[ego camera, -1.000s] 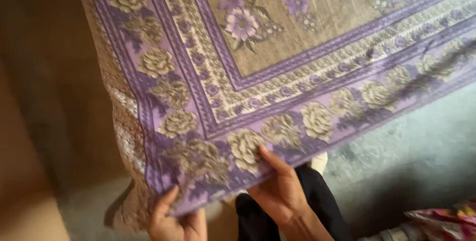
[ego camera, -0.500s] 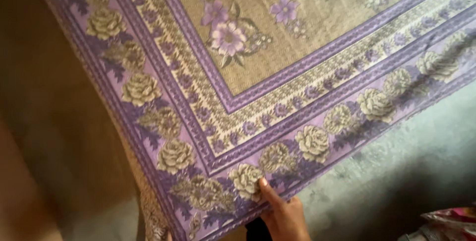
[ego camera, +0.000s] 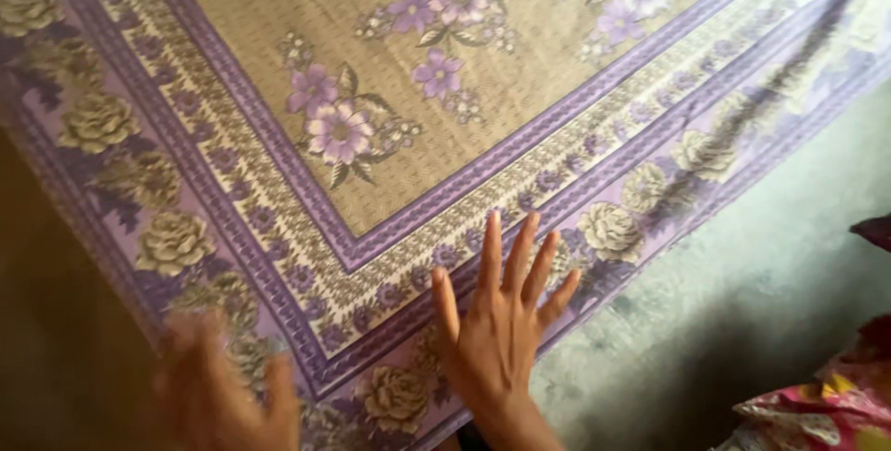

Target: The person smooths and adjusts a purple floral-patterned bedsheet on a bed, pulling the edges and tucking them under the mattress. The person repeatedly walks around the bed to align and flatten the sheet by hand.

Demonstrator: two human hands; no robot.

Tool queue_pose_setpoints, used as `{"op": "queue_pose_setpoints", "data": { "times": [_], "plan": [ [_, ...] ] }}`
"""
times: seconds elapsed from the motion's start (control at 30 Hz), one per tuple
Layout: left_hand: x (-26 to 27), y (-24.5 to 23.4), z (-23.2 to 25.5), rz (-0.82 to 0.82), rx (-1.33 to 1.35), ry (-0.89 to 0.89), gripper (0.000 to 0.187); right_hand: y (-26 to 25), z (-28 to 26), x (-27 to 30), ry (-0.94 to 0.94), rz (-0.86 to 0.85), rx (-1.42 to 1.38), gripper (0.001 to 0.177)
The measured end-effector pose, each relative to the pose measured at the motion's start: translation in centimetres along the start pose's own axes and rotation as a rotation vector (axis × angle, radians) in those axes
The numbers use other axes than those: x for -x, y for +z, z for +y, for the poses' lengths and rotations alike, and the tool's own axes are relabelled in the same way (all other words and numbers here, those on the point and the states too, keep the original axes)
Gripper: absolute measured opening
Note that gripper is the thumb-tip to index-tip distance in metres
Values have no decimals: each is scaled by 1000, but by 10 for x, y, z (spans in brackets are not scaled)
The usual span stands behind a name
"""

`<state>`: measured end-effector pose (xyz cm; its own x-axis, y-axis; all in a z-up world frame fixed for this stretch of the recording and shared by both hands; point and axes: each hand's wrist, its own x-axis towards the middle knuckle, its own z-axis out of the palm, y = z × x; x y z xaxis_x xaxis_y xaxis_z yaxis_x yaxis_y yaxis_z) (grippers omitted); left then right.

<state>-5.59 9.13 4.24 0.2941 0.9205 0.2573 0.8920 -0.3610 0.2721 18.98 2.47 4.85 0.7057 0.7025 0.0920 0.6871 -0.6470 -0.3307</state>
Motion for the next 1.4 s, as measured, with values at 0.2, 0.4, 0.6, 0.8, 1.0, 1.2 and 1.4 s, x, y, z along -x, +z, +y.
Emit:
{"op": "queue_pose_setpoints", "data": {
  "times": [0.2,0.4,0.6,0.8,1.0,1.2,1.4],
  "plan": [
    [-83,33,40,-454,-239,356,84,32,44,-22,124,-61,173,82],
    [-82,36,36,-300,-84,396,85,36,89,-37,600,-55,73,83],
    [-86,31,39,-678,-193,270,90,9,109,-33,794,-13,34,80],
    [-110,-12,22,-745,-104,325,91,24,-2,24,233,70,70,81],
    [-111,-25,-31,-778,-123,243,95,50,-114,77,185,45,29,76],
    [-53,10,-53,-367,103,-69,103,59,-148,127,240,122,2,71],
    [-12,32,-56,-287,259,-332,113,63,-162,151,300,89,0,73]
  ]
}}
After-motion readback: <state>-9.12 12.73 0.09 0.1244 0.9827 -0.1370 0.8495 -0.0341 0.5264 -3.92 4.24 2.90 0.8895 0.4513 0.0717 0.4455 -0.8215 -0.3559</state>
